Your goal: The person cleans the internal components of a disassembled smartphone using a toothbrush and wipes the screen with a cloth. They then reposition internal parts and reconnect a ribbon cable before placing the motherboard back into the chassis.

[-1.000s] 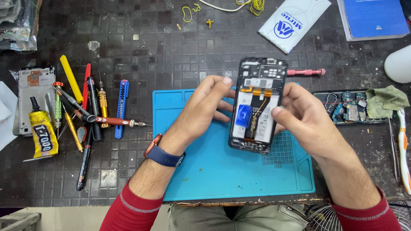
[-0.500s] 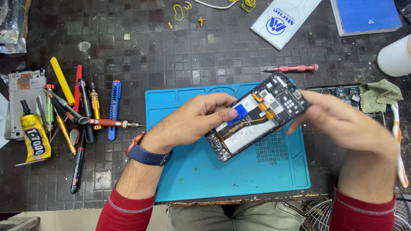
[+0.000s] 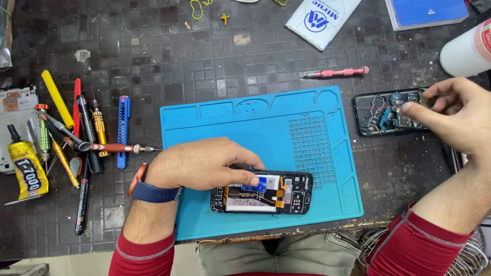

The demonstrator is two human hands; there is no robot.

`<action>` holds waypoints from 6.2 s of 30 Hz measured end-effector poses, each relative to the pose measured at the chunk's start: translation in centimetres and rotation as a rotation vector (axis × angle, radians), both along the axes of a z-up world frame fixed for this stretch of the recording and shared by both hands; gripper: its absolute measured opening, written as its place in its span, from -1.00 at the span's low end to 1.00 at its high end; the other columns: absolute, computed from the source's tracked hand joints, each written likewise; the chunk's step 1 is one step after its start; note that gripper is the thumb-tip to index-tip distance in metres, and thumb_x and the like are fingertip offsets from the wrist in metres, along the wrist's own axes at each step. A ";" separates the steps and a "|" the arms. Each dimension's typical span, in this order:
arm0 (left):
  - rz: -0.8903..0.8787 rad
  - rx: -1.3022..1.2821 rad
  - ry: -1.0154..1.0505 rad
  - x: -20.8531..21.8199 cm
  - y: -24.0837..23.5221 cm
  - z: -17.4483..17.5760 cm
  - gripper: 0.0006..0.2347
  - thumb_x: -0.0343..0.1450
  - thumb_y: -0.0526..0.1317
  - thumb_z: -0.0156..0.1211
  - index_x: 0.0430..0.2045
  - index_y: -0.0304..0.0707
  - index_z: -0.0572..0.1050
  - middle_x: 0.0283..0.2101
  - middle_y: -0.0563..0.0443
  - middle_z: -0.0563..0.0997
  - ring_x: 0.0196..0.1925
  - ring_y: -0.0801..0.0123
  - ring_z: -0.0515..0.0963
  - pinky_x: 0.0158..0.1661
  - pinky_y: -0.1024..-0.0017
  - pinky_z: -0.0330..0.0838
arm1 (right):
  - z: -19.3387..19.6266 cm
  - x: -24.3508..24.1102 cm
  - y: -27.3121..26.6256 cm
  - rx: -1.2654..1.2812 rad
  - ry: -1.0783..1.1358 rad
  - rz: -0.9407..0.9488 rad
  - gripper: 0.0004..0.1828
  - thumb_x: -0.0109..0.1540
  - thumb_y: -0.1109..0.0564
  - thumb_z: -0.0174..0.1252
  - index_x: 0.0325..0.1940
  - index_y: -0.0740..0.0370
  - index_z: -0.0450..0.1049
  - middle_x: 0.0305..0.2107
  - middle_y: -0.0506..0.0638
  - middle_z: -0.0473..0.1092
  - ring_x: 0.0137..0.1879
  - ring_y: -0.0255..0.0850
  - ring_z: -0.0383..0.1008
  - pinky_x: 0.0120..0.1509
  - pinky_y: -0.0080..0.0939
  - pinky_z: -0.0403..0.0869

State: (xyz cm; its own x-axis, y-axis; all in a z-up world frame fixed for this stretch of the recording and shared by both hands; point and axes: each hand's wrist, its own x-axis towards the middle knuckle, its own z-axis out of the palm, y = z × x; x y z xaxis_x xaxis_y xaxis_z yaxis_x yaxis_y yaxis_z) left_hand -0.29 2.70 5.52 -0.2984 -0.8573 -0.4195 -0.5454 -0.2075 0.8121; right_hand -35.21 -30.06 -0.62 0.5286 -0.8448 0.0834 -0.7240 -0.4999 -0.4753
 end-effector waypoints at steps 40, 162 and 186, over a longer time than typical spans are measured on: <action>0.321 0.168 -0.131 1.6 -0.2 0.9 -0.71 0.17 -0.06 0.52 -0.31 -0.12 0.74 -0.45 0.04 0.80 -0.42 0.51 0.78 -0.34 0.50 0.62 | 4.4 3.1 3.2 0.013 0.029 0.007 -0.75 0.28 0.13 0.40 -0.02 0.31 0.62 -0.35 0.01 0.54 -0.26 -0.37 0.48 -0.14 -0.32 0.47; 0.488 -0.589 -0.011 -4.1 -1.6 -0.7 -0.88 0.31 -0.20 0.28 -0.41 -0.21 0.53 -0.56 0.11 0.65 -0.53 0.40 0.67 -0.47 0.46 0.51 | 6.4 10.2 14.9 -0.083 -0.387 0.525 -0.84 0.16 0.27 0.30 -0.18 0.31 0.55 -0.28 0.03 0.51 -0.15 -0.17 0.57 -0.07 -0.24 0.50; 0.539 -0.619 -0.089 -4.4 -2.4 -1.8 -0.91 0.32 -0.24 0.29 -0.42 -0.21 0.52 -0.64 0.12 0.62 -0.62 0.42 0.64 -0.55 0.46 0.49 | 3.5 -8.7 17.7 -0.283 -0.018 -0.325 -0.76 0.50 0.19 0.12 0.13 0.48 0.40 -0.26 0.18 0.48 -0.26 -0.19 0.52 -0.13 -0.15 0.50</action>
